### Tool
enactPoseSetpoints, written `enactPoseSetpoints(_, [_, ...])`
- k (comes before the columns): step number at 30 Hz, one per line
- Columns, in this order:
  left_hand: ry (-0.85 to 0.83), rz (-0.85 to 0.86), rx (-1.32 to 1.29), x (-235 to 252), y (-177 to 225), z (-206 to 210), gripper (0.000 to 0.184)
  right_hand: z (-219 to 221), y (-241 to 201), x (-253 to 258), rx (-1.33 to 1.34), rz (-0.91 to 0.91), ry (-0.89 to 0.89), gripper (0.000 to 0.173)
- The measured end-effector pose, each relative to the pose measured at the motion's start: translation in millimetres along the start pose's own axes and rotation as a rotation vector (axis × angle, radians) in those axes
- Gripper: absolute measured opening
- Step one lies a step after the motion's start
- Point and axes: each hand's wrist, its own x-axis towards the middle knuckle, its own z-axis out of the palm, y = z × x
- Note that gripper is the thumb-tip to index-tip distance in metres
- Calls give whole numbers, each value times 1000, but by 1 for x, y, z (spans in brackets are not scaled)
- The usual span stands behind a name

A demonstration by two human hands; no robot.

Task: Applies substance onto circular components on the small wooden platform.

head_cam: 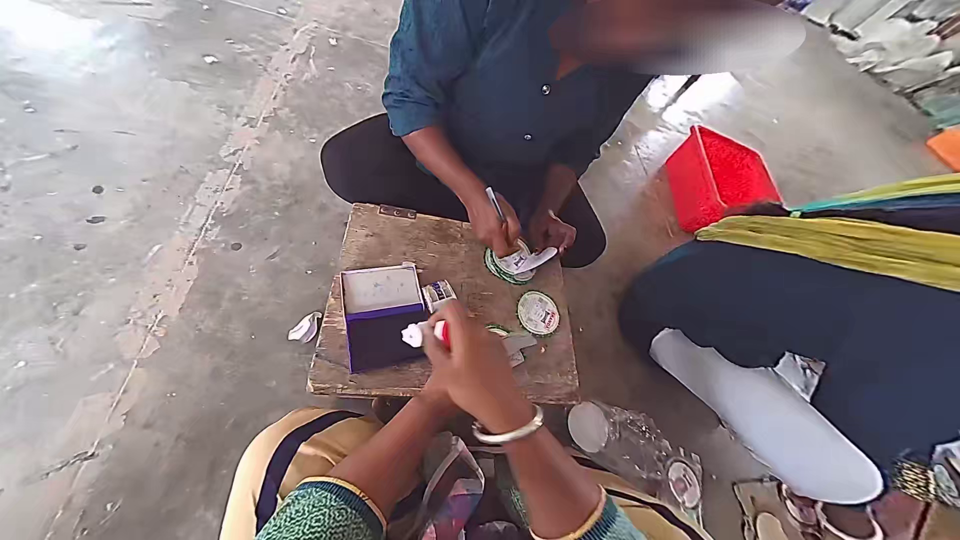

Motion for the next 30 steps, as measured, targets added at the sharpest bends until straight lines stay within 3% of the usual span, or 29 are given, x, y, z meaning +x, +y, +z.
enactPoseSetpoints(3, [69, 179, 85, 16, 1, 0, 39, -40, 39, -27, 185, 13, 187, 25])
enactPoseSetpoints(7, [80, 234, 44, 18, 2, -2, 35, -85, 93, -53, 287, 59, 382, 19])
enactPoseSetpoints(10, [80, 235, 31, 16, 2, -3, 34, -92, 120, -65, 330, 176, 487, 16])
enactPoseSetpoints(14, [48, 220, 64, 12, 5, -6, 34, -47, 142, -77, 156, 365, 543, 39])
enactPoseSetpoints(20, [20, 367, 185, 3, 3, -17, 34, 43, 178, -88, -136, 329, 685, 40])
enactPoseSetpoints(25, [17, 393, 258, 6, 8, -23, 36, 46, 184, -86, -221, 293, 710, 39])
enactPoseSetpoints(30, [208, 539, 272, 5, 2, -13, 33, 46, 185, -87, -268, 265, 713, 39])
